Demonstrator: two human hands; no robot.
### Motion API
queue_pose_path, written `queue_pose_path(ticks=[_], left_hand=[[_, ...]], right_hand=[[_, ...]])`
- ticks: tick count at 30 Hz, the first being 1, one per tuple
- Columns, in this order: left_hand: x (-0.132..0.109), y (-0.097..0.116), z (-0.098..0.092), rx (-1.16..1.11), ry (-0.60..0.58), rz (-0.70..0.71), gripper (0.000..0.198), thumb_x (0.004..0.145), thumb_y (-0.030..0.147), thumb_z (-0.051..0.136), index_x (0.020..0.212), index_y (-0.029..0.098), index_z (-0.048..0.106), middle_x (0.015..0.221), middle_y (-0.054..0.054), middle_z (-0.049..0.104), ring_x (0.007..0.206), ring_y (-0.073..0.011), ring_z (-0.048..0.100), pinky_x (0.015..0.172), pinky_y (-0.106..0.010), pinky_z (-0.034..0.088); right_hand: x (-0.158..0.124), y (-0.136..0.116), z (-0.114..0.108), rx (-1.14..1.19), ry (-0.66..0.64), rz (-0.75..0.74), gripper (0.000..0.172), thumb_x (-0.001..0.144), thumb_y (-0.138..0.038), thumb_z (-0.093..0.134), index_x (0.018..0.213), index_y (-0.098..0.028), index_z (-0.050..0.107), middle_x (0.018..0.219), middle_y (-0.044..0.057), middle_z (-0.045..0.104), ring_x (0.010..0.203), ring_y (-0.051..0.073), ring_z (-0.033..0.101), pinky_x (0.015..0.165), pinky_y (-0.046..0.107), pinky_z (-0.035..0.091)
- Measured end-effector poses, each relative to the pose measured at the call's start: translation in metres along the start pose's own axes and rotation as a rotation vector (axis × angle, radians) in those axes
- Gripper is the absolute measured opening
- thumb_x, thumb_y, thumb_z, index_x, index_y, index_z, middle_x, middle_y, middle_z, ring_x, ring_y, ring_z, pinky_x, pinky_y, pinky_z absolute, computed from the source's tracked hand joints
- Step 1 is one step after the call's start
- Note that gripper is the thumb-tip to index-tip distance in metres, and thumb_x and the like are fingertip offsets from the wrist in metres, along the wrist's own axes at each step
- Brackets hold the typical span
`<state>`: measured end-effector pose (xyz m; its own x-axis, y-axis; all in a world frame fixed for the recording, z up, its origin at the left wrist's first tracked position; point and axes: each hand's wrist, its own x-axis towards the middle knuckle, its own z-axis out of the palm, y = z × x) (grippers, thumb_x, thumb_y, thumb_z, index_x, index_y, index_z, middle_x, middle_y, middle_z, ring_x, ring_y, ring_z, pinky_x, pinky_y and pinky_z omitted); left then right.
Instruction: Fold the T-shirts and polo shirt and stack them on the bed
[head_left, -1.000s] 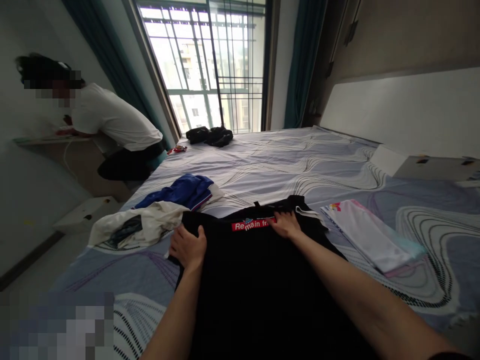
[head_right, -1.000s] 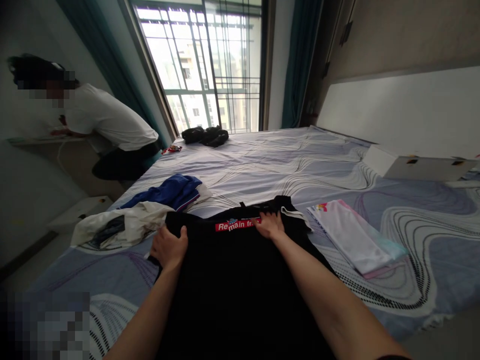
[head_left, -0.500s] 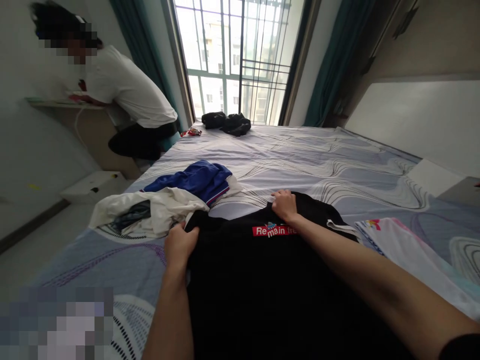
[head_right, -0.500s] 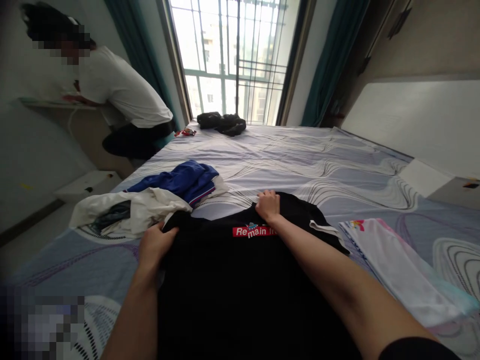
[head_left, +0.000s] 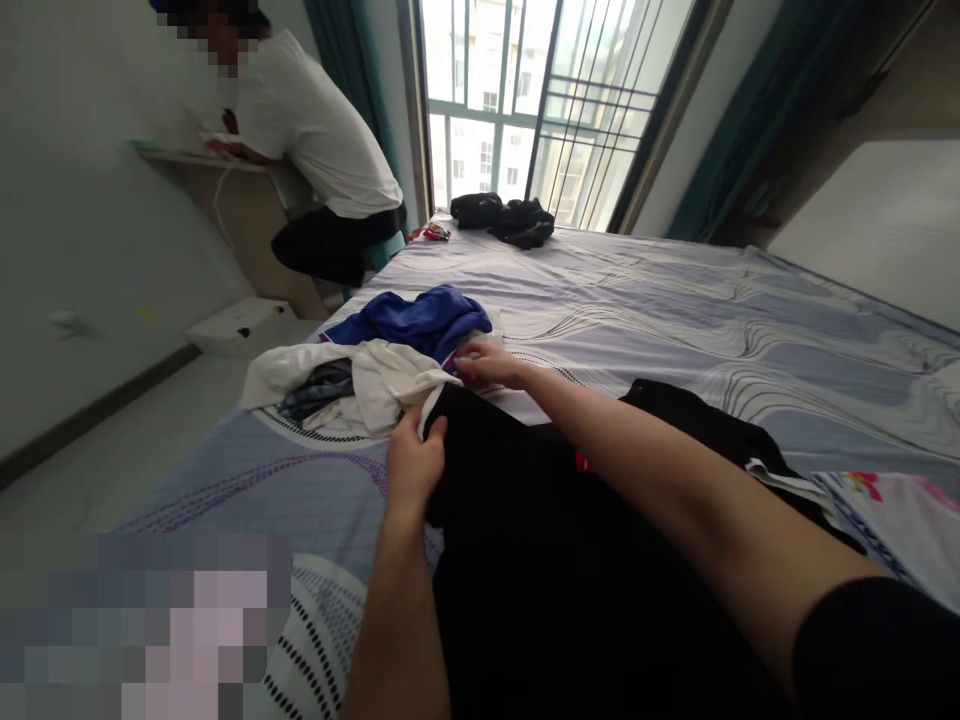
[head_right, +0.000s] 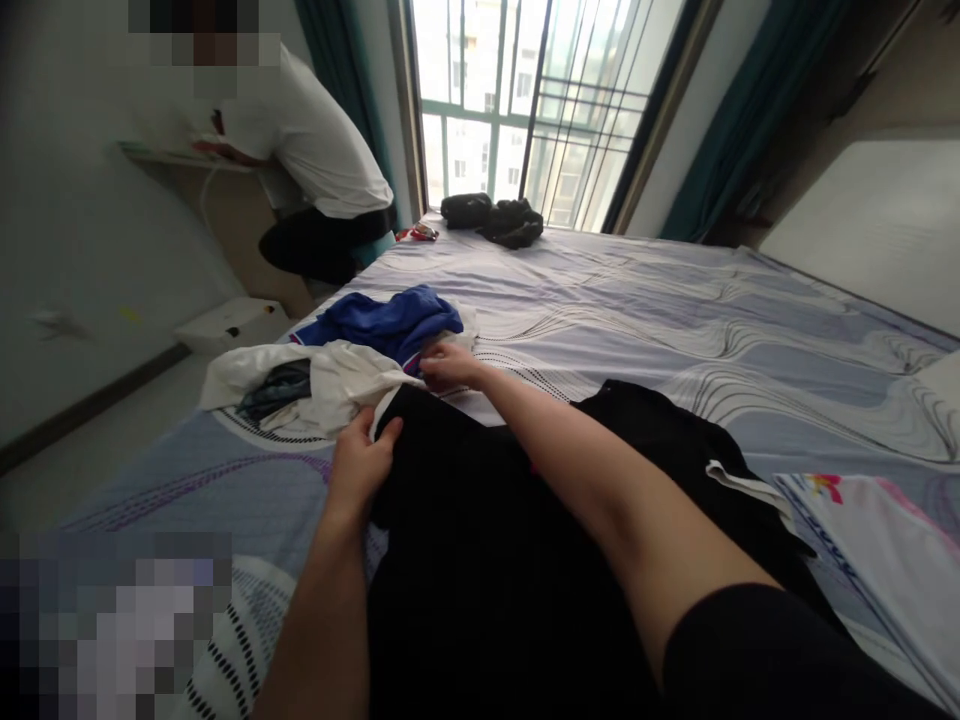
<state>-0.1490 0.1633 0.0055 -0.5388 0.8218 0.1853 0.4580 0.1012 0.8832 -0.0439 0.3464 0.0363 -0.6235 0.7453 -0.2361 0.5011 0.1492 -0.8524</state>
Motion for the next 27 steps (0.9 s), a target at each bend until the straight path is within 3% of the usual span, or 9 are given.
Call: queue_pose_path(ticks=[3, 5, 8, 11, 14, 21, 24, 27], left_hand=[[-0.001, 0.004, 0.002, -0.065, 0.043, 0.046, 0.029, 0.08, 0.035, 0.057, 0.101, 0.018, 0.068, 0.093, -0.007, 0.072, 0.09, -0.0247, 0.065, 0.088, -0.036, 0.049], [-0.001, 0.007, 0.003, -0.102, 0.063, 0.058, 0.025, 0.081, 0.035, 0.056, 0.098, 0.019, 0.067, 0.086, -0.004, 0.069, 0.084, -0.0226, 0.064, 0.085, -0.035, 0.05], [-0.002, 0.009, 0.005, -0.135, 0.103, 0.094, 0.023, 0.082, 0.034, 0.055, 0.096, 0.019, 0.065, 0.083, -0.002, 0.067, 0.082, -0.0207, 0.062, 0.086, -0.034, 0.05], [-0.001, 0.009, 0.007, -0.123, 0.147, 0.113, 0.022, 0.083, 0.034, 0.054, 0.097, 0.02, 0.064, 0.086, -0.002, 0.066, 0.084, -0.0212, 0.062, 0.088, -0.035, 0.049], [-0.001, 0.01, 0.008, -0.085, 0.18, 0.082, 0.023, 0.084, 0.036, 0.053, 0.098, 0.021, 0.062, 0.087, -0.003, 0.065, 0.086, -0.0222, 0.063, 0.087, -0.034, 0.05], [-0.003, 0.016, 0.008, -0.06, 0.202, 0.011, 0.019, 0.087, 0.037, 0.052, 0.095, 0.021, 0.058, 0.089, -0.003, 0.065, 0.088, -0.0206, 0.064, 0.087, -0.031, 0.052], [-0.003, 0.016, 0.008, -0.11, 0.204, 0.004, 0.018, 0.086, 0.037, 0.052, 0.093, 0.021, 0.057, 0.085, -0.002, 0.064, 0.085, -0.0195, 0.063, 0.083, -0.029, 0.051], [-0.003, 0.015, 0.008, -0.128, 0.224, 0.013, 0.02, 0.085, 0.04, 0.053, 0.092, 0.021, 0.057, 0.084, -0.002, 0.063, 0.083, -0.02, 0.063, 0.083, -0.03, 0.051]], right_hand=[[-0.036, 0.014, -0.051, -0.273, -0.304, 0.279, 0.051, 0.071, -0.054, 0.083, 0.095, -0.015, 0.061, 0.076, 0.007, 0.072, 0.064, 0.018, 0.067, 0.064, 0.031, 0.055], [-0.062, 0.021, -0.075, -0.404, -0.47, 0.383, 0.053, 0.062, -0.053, 0.088, 0.089, -0.013, 0.066, 0.073, 0.006, 0.071, 0.064, 0.018, 0.066, 0.064, 0.03, 0.054], [-0.095, 0.028, -0.086, -0.318, -0.577, 0.369, 0.055, 0.053, -0.043, 0.09, 0.096, -0.016, 0.071, 0.079, 0.001, 0.072, 0.072, 0.017, 0.067, 0.068, 0.026, 0.052], [-0.115, 0.029, -0.08, -0.227, -0.662, 0.416, 0.052, 0.047, -0.036, 0.09, 0.092, -0.016, 0.073, 0.081, 0.001, 0.074, 0.074, 0.02, 0.069, 0.069, 0.029, 0.054], [-0.124, 0.026, -0.073, -0.304, -0.608, 0.397, 0.042, 0.044, -0.029, 0.089, 0.08, -0.015, 0.073, 0.074, 0.0, 0.073, 0.067, 0.019, 0.067, 0.063, 0.028, 0.052], [-0.128, 0.018, -0.08, -0.379, -0.451, 0.185, 0.032, 0.051, -0.027, 0.084, 0.079, -0.016, 0.072, 0.071, -0.003, 0.071, 0.065, 0.016, 0.063, 0.062, 0.025, 0.047], [-0.128, 0.015, -0.09, -0.313, -0.327, 0.096, 0.031, 0.056, -0.03, 0.083, 0.077, -0.018, 0.063, 0.065, -0.007, 0.063, 0.061, 0.012, 0.056, 0.058, 0.023, 0.042], [-0.121, 0.012, -0.095, -0.356, -0.092, -0.044, 0.029, 0.062, -0.024, 0.077, 0.081, -0.02, 0.055, 0.067, -0.009, 0.055, 0.063, 0.011, 0.05, 0.06, 0.022, 0.039]])
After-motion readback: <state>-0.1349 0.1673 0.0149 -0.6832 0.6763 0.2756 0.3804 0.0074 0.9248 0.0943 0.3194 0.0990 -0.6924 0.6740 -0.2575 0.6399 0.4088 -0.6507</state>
